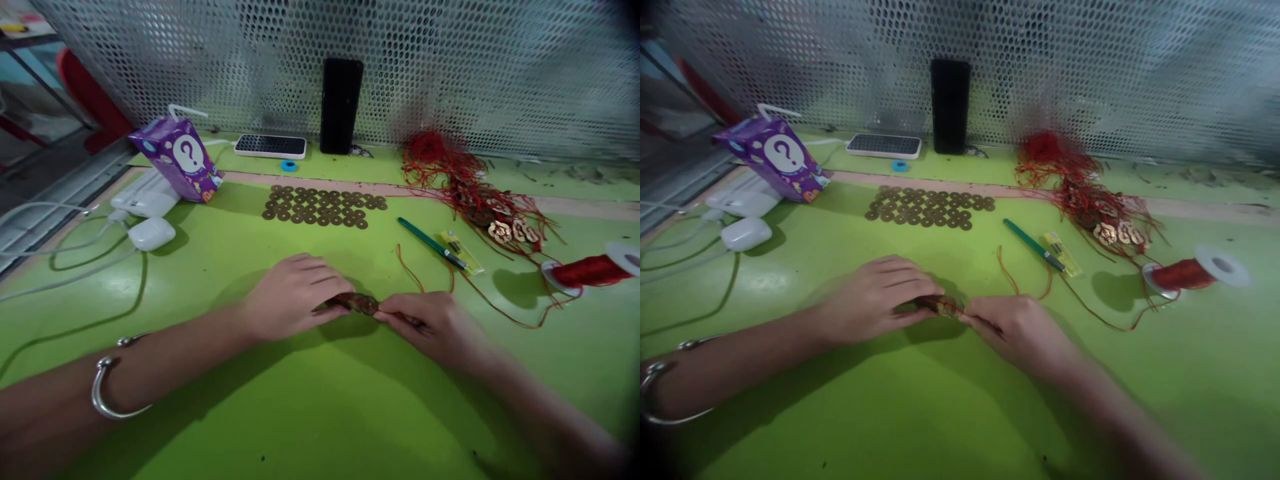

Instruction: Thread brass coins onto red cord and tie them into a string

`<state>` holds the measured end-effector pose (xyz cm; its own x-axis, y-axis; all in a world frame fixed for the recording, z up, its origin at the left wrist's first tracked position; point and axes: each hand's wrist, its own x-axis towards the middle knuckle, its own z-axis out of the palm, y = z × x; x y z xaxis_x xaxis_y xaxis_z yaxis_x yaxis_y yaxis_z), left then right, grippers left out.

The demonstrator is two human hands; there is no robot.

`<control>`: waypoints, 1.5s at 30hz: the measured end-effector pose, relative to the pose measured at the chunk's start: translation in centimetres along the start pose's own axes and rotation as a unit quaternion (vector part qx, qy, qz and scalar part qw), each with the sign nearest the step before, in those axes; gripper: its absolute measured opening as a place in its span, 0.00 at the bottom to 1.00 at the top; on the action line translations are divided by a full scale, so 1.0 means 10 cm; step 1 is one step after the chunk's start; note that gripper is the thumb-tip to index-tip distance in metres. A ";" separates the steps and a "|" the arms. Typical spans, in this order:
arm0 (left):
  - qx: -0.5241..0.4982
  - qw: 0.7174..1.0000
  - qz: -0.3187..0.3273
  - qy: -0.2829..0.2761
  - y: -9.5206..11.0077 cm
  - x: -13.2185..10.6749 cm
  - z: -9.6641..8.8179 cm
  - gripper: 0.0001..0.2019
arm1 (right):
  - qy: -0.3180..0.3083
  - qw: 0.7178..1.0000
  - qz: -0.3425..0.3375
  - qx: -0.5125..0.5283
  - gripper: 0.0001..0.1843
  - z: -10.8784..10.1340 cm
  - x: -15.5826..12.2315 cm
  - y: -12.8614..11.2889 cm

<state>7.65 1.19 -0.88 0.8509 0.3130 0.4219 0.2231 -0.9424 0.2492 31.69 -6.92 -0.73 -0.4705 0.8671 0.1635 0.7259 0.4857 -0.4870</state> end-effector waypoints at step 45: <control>-0.016 1.000 -0.014 -0.015 0.15 0.05 0.02 0.09 | 0.004 1.000 -0.021 -0.018 0.14 0.08 0.02 -0.04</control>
<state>8.51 -0.07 -0.44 0.8588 0.3349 0.3876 0.2320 -0.9289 0.2887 30.87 -7.02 -1.20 -0.4969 0.8467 0.1903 0.7233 0.5253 -0.4483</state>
